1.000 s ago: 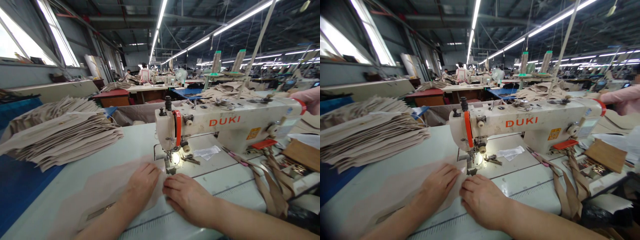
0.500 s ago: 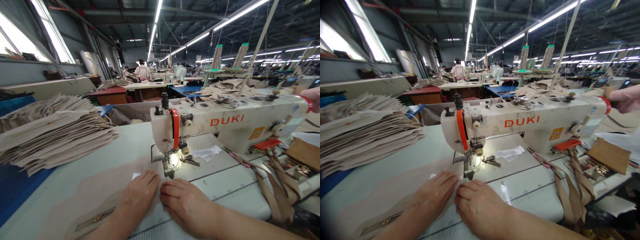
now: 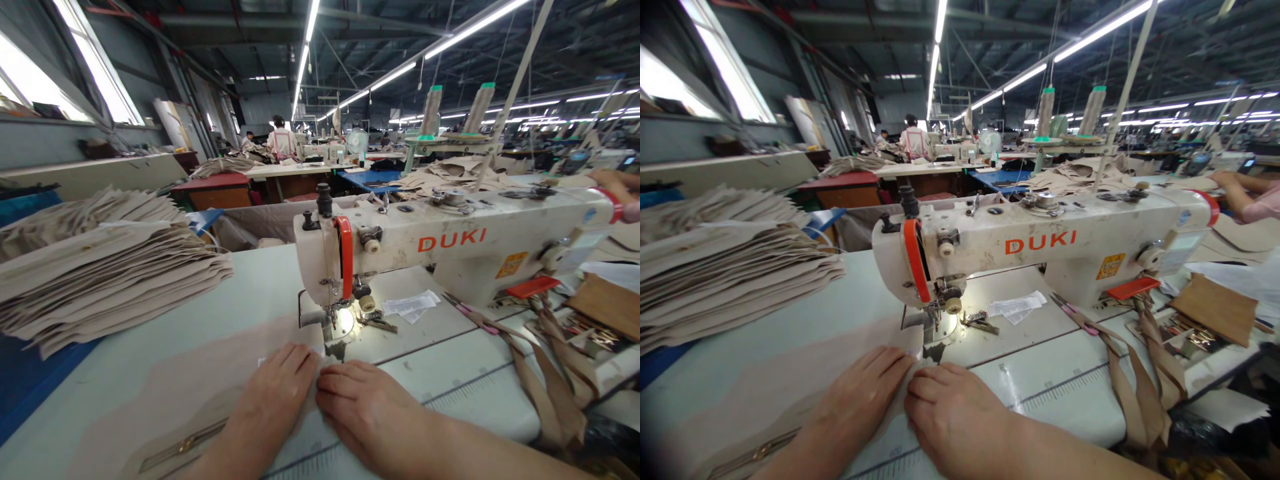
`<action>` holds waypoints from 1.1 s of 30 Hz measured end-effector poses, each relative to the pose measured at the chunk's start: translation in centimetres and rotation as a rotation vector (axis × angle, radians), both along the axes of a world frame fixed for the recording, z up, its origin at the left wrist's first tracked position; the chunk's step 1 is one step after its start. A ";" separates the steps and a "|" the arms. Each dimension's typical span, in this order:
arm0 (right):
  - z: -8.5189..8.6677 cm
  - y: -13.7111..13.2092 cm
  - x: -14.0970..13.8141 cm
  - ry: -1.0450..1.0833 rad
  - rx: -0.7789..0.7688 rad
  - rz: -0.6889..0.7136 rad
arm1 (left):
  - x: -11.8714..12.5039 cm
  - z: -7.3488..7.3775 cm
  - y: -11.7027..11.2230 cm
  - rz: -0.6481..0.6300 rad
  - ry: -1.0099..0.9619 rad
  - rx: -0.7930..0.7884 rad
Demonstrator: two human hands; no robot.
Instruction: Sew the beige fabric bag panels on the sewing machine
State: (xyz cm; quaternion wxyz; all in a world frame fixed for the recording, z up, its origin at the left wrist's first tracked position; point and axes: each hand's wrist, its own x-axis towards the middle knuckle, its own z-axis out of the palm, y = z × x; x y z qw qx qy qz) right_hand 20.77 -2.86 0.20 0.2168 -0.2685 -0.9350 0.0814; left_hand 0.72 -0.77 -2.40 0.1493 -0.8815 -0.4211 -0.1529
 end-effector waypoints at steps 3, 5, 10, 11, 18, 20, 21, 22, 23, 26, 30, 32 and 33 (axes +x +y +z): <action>0.2 -0.1 0.0 -0.010 -0.014 0.005 | -0.1 -0.3 0.2 0.008 0.010 -0.030; 0.3 0.0 0.0 -0.013 -0.035 0.010 | -0.2 -0.4 0.3 0.009 0.019 -0.029; 0.7 0.2 0.6 0.013 -0.095 0.052 | -0.6 0.2 0.5 -0.088 0.034 0.073; 1.0 0.3 0.8 0.009 -0.108 0.060 | -0.7 0.4 0.5 -0.103 0.037 0.093; 3.0 1.9 1.1 -0.159 -0.129 -0.059 | -1.6 0.5 0.4 -0.161 0.048 0.095; 2.8 2.6 0.7 -0.178 -0.095 -0.129 | -1.8 0.5 0.5 -0.152 0.053 0.043; 2.6 2.9 0.5 -0.179 -0.072 -0.146 | -1.9 0.6 0.4 -0.148 0.062 0.024; 2.3 3.2 0.3 -0.177 -0.048 -0.150 | -2.0 0.7 0.4 -0.146 0.071 0.013; 2.0 3.5 0.2 -0.175 -0.026 -0.147 | -2.0 0.9 0.3 -0.145 0.077 0.007; 1.2 4.0 0.0 -0.172 0.015 -0.127 | -2.1 1.7 -0.2 -0.152 0.053 -0.021; 0.9 4.3 0.3 -0.187 0.060 -0.094 | -2.0 2.5 -0.7 -0.125 -0.027 -0.132; 0.9 4.6 0.6 -0.195 0.088 -0.079 | -1.8 2.3 -0.5 -0.110 -0.026 -0.151; 0.9 4.8 0.8 -0.196 0.102 -0.075 | -1.6 2.1 -0.3 -0.107 -0.020 -0.145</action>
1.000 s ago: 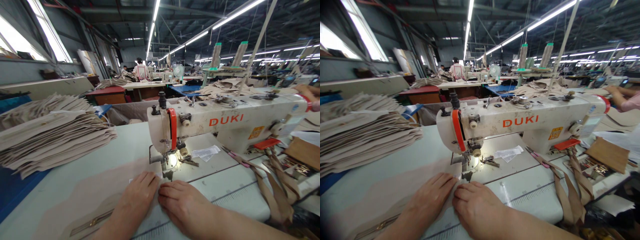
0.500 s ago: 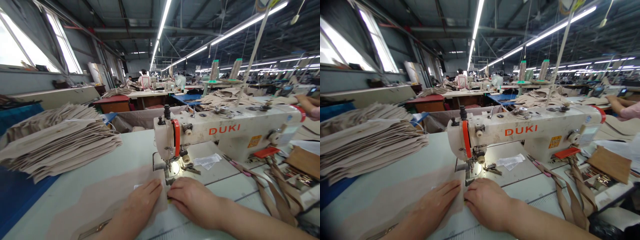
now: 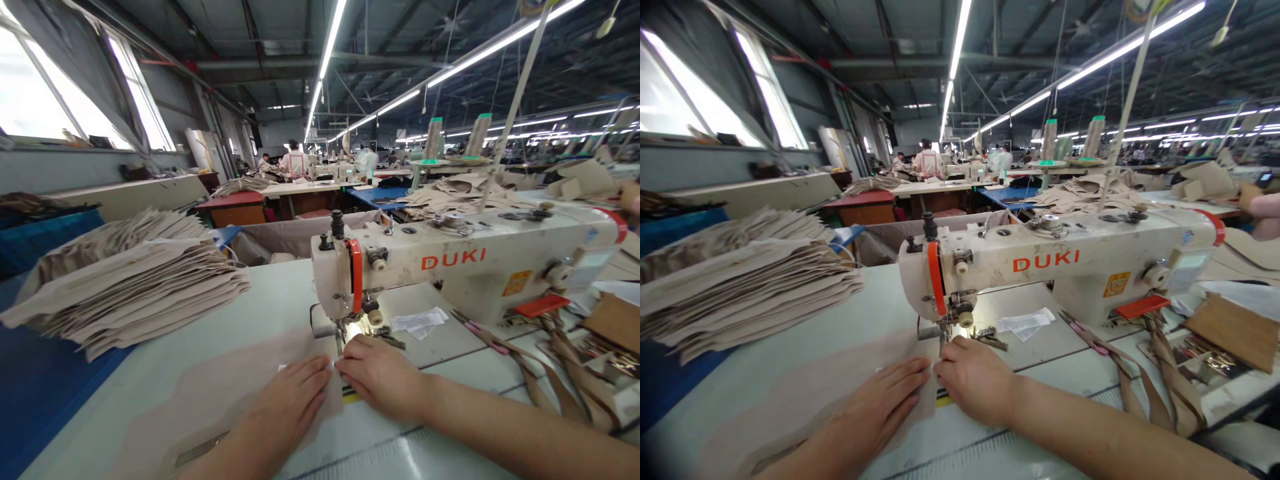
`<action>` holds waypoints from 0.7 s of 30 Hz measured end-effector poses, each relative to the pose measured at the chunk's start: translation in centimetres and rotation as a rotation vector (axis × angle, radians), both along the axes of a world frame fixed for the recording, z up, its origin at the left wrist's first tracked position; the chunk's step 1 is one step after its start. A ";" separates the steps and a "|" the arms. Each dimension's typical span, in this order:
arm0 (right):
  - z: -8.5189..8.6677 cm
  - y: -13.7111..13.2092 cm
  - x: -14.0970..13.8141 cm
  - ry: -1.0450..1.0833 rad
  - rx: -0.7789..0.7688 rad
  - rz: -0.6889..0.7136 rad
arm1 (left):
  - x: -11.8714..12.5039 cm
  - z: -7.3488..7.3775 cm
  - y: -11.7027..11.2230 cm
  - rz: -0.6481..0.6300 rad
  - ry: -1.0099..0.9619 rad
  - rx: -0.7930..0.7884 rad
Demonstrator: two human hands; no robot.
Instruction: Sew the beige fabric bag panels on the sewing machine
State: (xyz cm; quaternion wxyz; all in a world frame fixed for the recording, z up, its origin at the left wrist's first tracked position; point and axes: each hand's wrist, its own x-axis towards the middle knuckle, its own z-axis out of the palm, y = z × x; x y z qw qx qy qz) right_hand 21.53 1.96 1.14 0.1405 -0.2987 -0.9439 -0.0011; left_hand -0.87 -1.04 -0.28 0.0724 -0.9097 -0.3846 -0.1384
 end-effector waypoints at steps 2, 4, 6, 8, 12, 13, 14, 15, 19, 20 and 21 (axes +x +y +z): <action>0.0 0.5 0.4 -0.003 0.017 0.000 | 0.5 -0.5 0.7 -0.003 0.008 0.027; -0.1 1.0 0.7 -0.007 0.022 -0.016 | 1.0 -1.0 1.5 -0.015 0.004 0.056; -0.2 1.4 1.0 -0.012 0.022 -0.044 | 1.4 -1.3 2.2 -0.031 -0.016 0.076; -0.3 1.7 1.2 -0.019 0.024 -0.074 | 1.7 -1.4 2.7 -0.040 -0.043 0.085; -0.7 1.8 1.3 -0.005 0.038 -0.096 | 1.9 -1.5 3.1 -0.049 -0.048 0.129; -0.7 1.8 1.4 0.004 0.043 -0.098 | 1.9 -1.5 3.2 -0.050 -0.040 0.142; -0.8 1.8 1.3 0.008 0.049 -0.099 | 2.0 -1.5 3.2 -0.050 -0.032 0.150; -0.8 1.8 1.3 0.007 0.055 -0.099 | 2.0 -1.5 3.3 -0.049 -0.027 0.152; -0.5 1.8 1.3 -0.029 0.055 -0.100 | 2.2 -1.3 3.5 -0.056 -0.044 0.127; -0.4 1.8 1.2 -0.037 0.050 -0.103 | 2.2 -1.3 3.5 -0.058 -0.057 0.131; -0.3 1.7 1.2 -0.043 0.044 -0.107 | 2.2 -1.3 3.6 -0.061 -0.066 0.142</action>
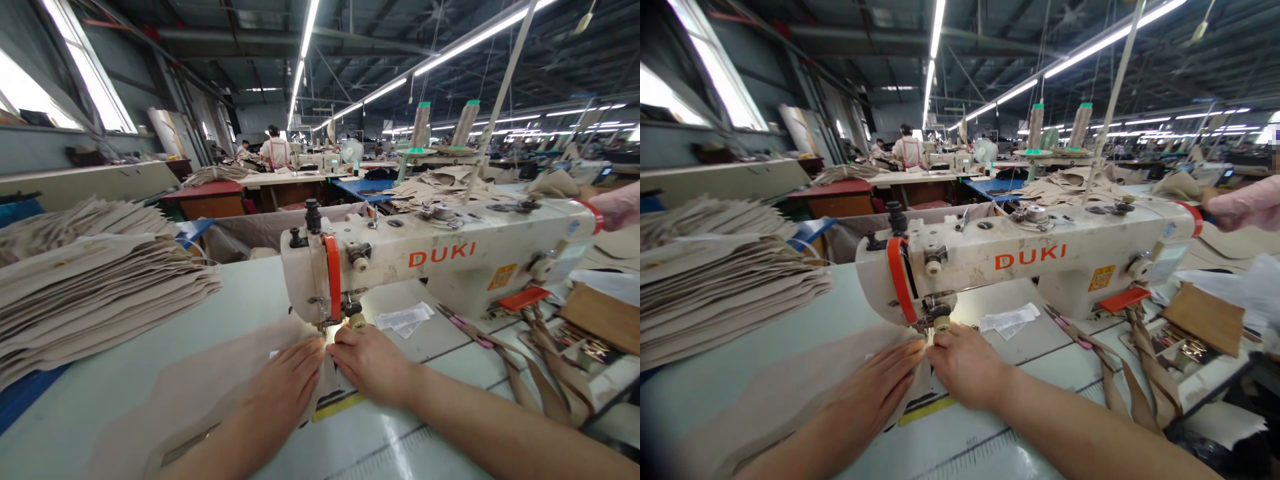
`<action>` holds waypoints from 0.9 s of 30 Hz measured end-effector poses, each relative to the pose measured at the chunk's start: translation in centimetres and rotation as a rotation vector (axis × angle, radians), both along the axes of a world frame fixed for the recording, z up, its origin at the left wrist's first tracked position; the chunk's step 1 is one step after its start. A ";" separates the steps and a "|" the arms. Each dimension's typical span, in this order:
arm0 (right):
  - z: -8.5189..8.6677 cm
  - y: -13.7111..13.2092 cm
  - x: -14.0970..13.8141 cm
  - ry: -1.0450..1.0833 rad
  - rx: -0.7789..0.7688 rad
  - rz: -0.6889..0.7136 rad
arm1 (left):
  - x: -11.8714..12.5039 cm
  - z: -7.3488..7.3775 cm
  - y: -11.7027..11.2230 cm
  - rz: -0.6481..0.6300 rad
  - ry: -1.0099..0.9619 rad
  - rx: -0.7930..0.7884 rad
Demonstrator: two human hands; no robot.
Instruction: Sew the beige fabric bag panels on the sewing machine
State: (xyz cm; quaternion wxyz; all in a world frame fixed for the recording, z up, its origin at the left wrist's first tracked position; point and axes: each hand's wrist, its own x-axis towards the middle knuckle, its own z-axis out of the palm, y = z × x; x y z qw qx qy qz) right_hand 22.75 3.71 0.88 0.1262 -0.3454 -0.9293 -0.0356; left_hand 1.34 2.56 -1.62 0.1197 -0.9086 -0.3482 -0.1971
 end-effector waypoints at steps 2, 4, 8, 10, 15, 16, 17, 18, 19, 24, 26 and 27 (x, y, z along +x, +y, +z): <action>0.1 0.0 0.0 -0.006 -0.007 -0.004 | 0.0 -0.1 0.1 -0.006 -0.007 0.028; 0.1 -0.1 0.0 -0.004 -0.006 -0.010 | -0.1 -0.1 0.1 -0.011 -0.004 0.040; 0.0 -0.2 0.0 0.000 -0.008 -0.016 | -0.1 -0.1 0.0 0.000 -0.011 -0.003; 0.0 -0.3 0.0 -0.002 -0.013 -0.017 | -0.1 0.0 -0.2 0.003 -0.015 -0.042; 0.0 -0.3 0.0 -0.001 -0.009 0.001 | 0.0 0.1 0.3 0.030 -0.025 -0.133; 0.0 -0.4 0.0 -0.003 -0.009 -0.004 | 0.0 0.2 0.5 0.035 -0.022 -0.144; 0.0 -0.4 0.1 -0.006 -0.008 -0.011 | -0.1 0.1 0.8 0.041 -0.017 -0.153; 0.0 -0.4 0.1 -0.007 -0.007 -0.020 | -0.1 0.1 1.0 0.053 -0.011 -0.161; -0.1 -0.4 0.1 -0.006 -0.005 -0.028 | -0.1 0.1 1.3 0.067 -0.006 -0.165; -0.4 -0.5 0.3 0.029 0.019 -0.025 | -0.1 0.2 1.9 0.095 0.001 -0.177; -0.7 -0.6 0.4 0.071 0.044 -0.003 | -0.4 0.5 1.3 0.106 0.010 -0.190; -0.8 -0.7 0.4 0.105 0.060 0.010 | -0.7 0.7 0.7 0.115 0.024 -0.200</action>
